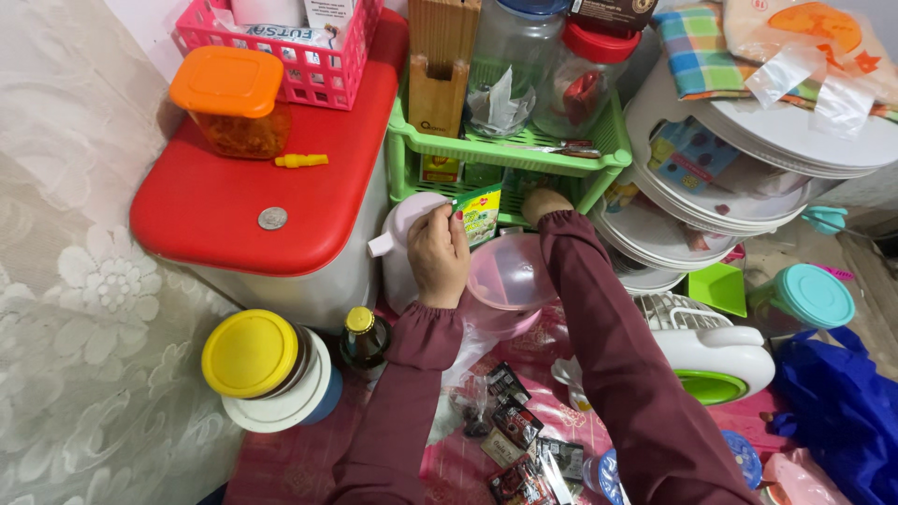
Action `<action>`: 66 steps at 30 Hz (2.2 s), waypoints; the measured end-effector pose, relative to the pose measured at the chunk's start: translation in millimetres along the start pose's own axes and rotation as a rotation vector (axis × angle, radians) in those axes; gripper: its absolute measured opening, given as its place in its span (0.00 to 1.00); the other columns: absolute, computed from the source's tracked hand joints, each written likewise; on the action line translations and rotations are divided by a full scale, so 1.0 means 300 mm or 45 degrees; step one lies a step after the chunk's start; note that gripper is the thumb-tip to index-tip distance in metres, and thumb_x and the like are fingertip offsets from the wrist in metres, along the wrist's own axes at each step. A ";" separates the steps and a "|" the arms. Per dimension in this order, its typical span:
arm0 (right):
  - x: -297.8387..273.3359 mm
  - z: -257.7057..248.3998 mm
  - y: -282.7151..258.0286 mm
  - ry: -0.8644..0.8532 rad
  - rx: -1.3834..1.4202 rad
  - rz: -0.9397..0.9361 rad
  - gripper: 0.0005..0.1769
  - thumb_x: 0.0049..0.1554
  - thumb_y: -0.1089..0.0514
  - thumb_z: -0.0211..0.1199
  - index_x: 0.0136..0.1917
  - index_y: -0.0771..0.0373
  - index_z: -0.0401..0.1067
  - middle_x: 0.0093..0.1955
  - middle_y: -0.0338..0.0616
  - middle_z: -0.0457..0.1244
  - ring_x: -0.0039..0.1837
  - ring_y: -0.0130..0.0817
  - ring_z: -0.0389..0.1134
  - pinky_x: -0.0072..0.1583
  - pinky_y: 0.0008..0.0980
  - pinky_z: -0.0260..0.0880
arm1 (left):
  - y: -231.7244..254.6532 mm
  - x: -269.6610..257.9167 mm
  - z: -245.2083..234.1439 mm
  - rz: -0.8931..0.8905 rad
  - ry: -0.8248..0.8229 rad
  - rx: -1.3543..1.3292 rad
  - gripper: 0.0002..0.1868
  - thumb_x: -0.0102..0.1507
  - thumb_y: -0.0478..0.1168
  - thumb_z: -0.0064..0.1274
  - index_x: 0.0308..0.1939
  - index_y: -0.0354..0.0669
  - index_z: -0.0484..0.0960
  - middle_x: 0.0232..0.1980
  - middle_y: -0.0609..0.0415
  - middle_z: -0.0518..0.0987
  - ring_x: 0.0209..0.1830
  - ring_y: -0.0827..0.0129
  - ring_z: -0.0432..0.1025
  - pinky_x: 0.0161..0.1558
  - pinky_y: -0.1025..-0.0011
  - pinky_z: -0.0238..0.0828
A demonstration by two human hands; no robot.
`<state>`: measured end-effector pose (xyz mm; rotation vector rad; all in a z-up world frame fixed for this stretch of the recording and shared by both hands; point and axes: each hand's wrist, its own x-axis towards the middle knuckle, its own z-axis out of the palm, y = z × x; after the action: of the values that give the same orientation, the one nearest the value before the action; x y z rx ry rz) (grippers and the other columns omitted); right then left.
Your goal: The person organizes various food and beverage packets by picking them up, looking at them, and placing them into different sections of a green plastic shelf or onto the pink table surface.
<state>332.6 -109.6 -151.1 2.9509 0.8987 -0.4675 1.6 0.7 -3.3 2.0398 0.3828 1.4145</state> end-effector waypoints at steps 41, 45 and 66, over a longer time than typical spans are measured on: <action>-0.378 -0.134 -0.046 0.355 1.945 -0.117 0.18 0.57 0.68 0.63 0.59 0.71 0.66 0.50 0.46 0.68 0.47 0.32 0.71 0.47 0.29 0.73 | -0.026 -0.010 -0.022 0.162 0.088 0.030 0.14 0.65 0.28 0.46 0.56 0.37 0.75 0.49 0.43 0.79 0.51 0.45 0.73 0.65 0.48 0.66; -0.184 -0.088 -0.026 0.398 1.742 -0.128 0.16 0.55 0.68 0.63 0.57 0.72 0.70 0.51 0.49 0.69 0.48 0.37 0.72 0.47 0.33 0.73 | -0.032 -0.015 -0.028 0.226 0.017 0.123 0.15 0.64 0.29 0.47 0.55 0.37 0.75 0.50 0.45 0.80 0.53 0.47 0.73 0.65 0.49 0.66; 0.164 -0.009 -0.119 0.402 0.449 0.057 0.16 0.66 0.49 0.53 0.61 0.55 0.76 0.61 0.55 0.66 0.61 0.54 0.67 0.60 0.47 0.66 | -0.008 -0.030 -0.037 0.259 -0.070 0.283 0.13 0.64 0.30 0.50 0.52 0.40 0.77 0.54 0.50 0.82 0.60 0.56 0.74 0.68 0.54 0.64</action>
<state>352.7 -53.0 -160.4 3.4301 0.8463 -0.1726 -11.9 1.0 -8.9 2.3486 0.3292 1.4863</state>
